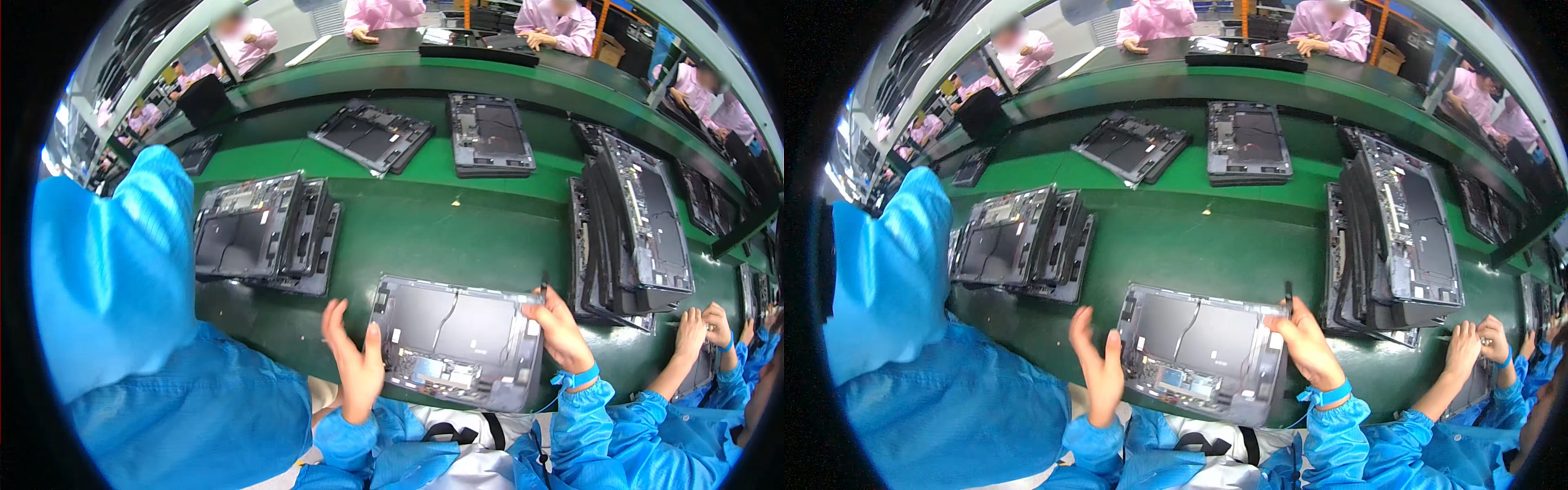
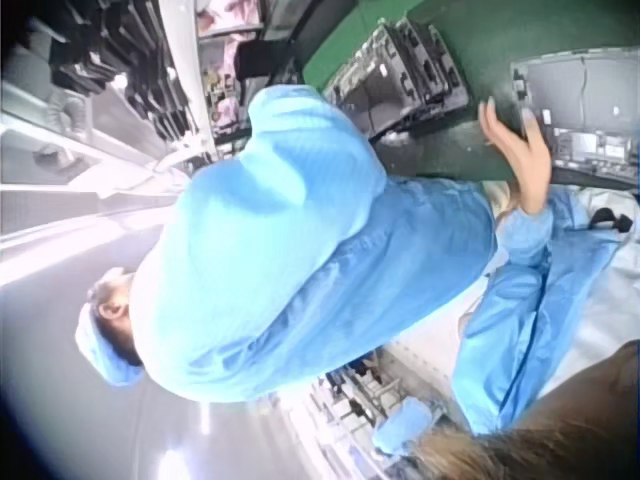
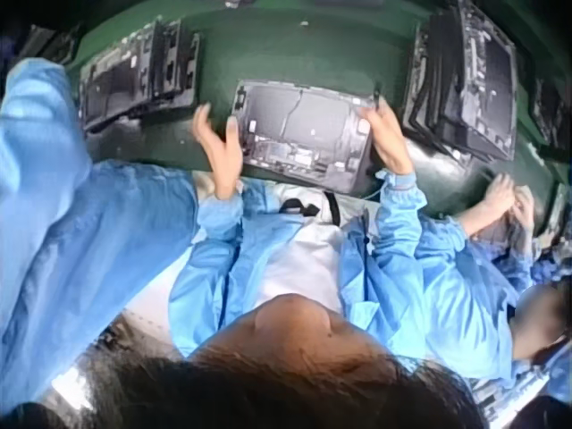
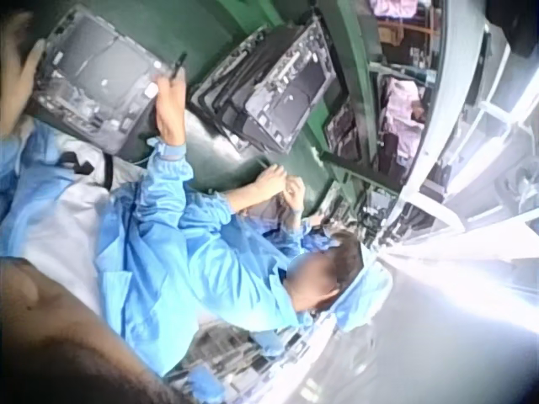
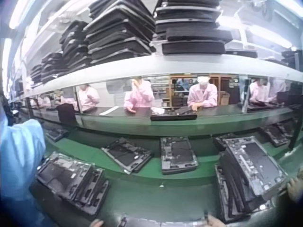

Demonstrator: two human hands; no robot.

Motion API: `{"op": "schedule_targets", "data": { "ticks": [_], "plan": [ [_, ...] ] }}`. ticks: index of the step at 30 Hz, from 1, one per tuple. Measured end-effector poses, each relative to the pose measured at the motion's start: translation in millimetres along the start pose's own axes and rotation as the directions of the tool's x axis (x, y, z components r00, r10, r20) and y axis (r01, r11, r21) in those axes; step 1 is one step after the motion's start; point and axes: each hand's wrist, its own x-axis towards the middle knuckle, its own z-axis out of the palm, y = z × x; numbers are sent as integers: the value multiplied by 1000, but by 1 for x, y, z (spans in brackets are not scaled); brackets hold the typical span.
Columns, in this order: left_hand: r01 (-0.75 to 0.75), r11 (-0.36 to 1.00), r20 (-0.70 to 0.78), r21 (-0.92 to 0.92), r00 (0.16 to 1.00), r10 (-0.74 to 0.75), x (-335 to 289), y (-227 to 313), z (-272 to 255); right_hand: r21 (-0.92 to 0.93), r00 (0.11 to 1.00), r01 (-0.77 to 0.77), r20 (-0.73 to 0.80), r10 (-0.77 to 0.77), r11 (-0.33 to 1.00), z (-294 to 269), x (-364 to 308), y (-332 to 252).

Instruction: The person connects internal wiring, a circuit board, and a battery inside a tablet housing, then attaches the back cover. The person uses tweezers and a stylus to manipulate the small components.

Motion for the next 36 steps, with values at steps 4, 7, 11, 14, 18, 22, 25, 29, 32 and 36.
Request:
{"op": "schedule_targets", "data": {
  "ticks": [4,7,11,14,18,22,25,29,32,36],
  "plan": [
    [261,870,296,-418,945,-141,-13,-19,-6,-271,962,127,-200,-184,954,3,36,20],
    [208,847,266,-490,961,-82,-33,-10,0,-722,904,217,-107,-415,658,-7,57,3],
    [149,900,309,-409,951,-18,-59,3,0,-914,696,202,-118,-708,351,23,21,-17],
    [-5,980,266,-199,962,59,-59,23,3,-652,780,380,-156,-606,657,31,-24,-19],
    [-381,912,318,152,893,320,-46,22,10,-537,896,407,77,-437,739,43,-50,5],
    [-467,879,482,96,795,369,-31,23,16,-284,962,210,232,-146,935,37,-52,13],
    [-451,892,529,34,765,367,-26,22,20,-284,925,211,369,-97,935,38,-51,10],
    [-442,896,566,-45,728,387,-23,25,23,-221,892,266,426,-152,938,38,-50,19],
    [-468,883,557,-45,722,411,-23,25,24,246,875,132,427,-229,960,38,-52,26],
    [-450,892,538,-40,743,399,-20,25,21,-187,922,67,388,11,980,40,-47,15]
  ]
}}
